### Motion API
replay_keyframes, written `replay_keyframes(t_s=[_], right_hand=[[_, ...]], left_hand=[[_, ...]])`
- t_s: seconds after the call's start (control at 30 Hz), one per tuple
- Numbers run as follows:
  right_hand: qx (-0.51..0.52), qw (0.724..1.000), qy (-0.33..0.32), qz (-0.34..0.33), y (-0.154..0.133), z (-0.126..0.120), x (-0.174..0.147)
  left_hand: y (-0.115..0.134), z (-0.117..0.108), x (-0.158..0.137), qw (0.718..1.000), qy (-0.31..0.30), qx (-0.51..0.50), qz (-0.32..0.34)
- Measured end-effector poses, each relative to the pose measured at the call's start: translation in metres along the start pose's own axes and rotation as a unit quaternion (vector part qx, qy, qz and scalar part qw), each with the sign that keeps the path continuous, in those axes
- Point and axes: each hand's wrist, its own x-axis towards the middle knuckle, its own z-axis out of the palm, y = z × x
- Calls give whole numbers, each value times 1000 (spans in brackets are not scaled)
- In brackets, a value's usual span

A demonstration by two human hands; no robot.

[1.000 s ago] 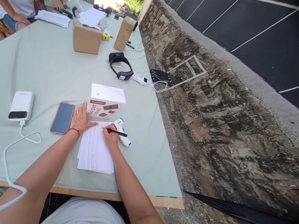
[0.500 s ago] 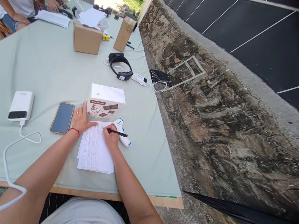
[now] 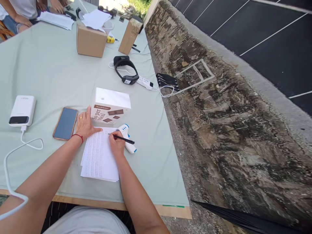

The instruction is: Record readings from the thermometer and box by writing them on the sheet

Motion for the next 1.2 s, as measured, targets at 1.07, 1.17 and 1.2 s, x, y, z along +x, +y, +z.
replay_keyframes(t_s=[1.07, 1.17, 1.2], right_hand=[[-366, 869, -91, -321, 1, -29, -19], [-372, 867, -112, -313, 1, -30, -20], [-364, 869, -121, -312, 0, -32, -19]], left_hand=[[-20, -2, 6, 988, 17, -152, -2], [-19, -5, 5, 991, 10, -135, 10], [-18, -5, 5, 992, 7, -125, 14]])
